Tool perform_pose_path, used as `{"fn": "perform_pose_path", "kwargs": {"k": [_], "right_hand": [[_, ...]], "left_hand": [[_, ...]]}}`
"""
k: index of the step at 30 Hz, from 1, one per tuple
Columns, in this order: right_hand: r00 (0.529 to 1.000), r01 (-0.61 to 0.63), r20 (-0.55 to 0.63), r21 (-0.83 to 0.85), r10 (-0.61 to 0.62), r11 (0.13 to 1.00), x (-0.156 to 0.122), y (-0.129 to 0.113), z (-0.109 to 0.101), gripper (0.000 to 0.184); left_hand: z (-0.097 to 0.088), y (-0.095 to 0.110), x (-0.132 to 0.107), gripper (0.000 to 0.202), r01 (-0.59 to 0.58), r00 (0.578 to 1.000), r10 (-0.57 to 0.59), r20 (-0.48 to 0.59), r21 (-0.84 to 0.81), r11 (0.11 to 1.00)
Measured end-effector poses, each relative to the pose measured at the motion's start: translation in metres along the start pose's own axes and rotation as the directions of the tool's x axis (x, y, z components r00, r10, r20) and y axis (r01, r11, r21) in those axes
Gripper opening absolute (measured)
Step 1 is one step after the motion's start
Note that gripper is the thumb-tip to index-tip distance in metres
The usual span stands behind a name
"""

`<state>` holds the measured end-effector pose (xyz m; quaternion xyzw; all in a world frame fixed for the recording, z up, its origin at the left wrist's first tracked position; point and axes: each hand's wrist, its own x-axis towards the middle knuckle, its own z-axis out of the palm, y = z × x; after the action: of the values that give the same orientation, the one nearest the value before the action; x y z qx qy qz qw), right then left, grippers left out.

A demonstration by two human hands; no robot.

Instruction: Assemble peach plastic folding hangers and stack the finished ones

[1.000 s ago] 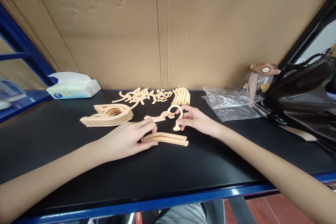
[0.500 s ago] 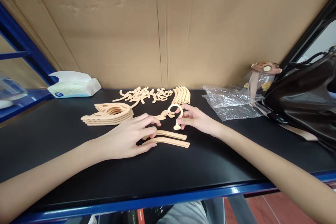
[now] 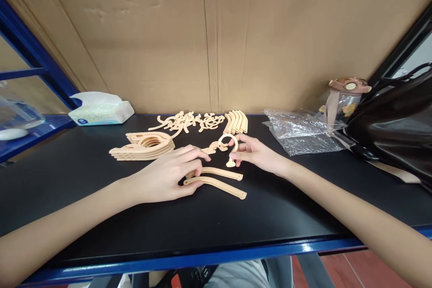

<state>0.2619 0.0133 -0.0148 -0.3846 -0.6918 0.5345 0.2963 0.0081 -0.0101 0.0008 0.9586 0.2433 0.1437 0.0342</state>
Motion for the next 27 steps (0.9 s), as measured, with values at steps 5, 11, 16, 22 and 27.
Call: {"fn": "perform_pose_path", "kwargs": {"k": [5, 11, 16, 22, 27], "right_hand": [[1.0, 0.008, -0.002, -0.02, -0.008, 1.0, 0.0, -0.001, 0.0, 0.029], [1.0, 0.002, -0.021, -0.01, -0.002, 1.0, -0.001, -0.001, 0.0, 0.029], [1.0, 0.019, -0.023, 0.002, -0.018, 1.0, -0.001, 0.0, 0.0, 0.026], [1.0, 0.021, -0.005, 0.006, -0.021, 1.0, -0.002, -0.001, 0.0, 0.03], [1.0, 0.018, 0.009, 0.002, -0.018, 1.0, -0.002, 0.0, -0.001, 0.03]], "left_hand": [[0.001, 0.0, 0.0, 0.015, 0.002, 1.0, -0.002, 0.001, 0.006, 1.0], [0.002, 0.0, 0.001, 0.011, 0.031, 0.999, -0.031, -0.026, -0.005, 1.0], [0.002, 0.0, -0.001, 0.017, 0.159, 0.978, -0.162, -0.132, -0.037, 0.987], [-0.001, 0.001, 0.004, 0.018, 0.248, 0.893, -0.406, -0.196, -0.539, 0.805], [-0.008, -0.002, 0.006, 0.015, 0.231, 0.855, -0.503, -0.125, -0.777, 0.585]]}}
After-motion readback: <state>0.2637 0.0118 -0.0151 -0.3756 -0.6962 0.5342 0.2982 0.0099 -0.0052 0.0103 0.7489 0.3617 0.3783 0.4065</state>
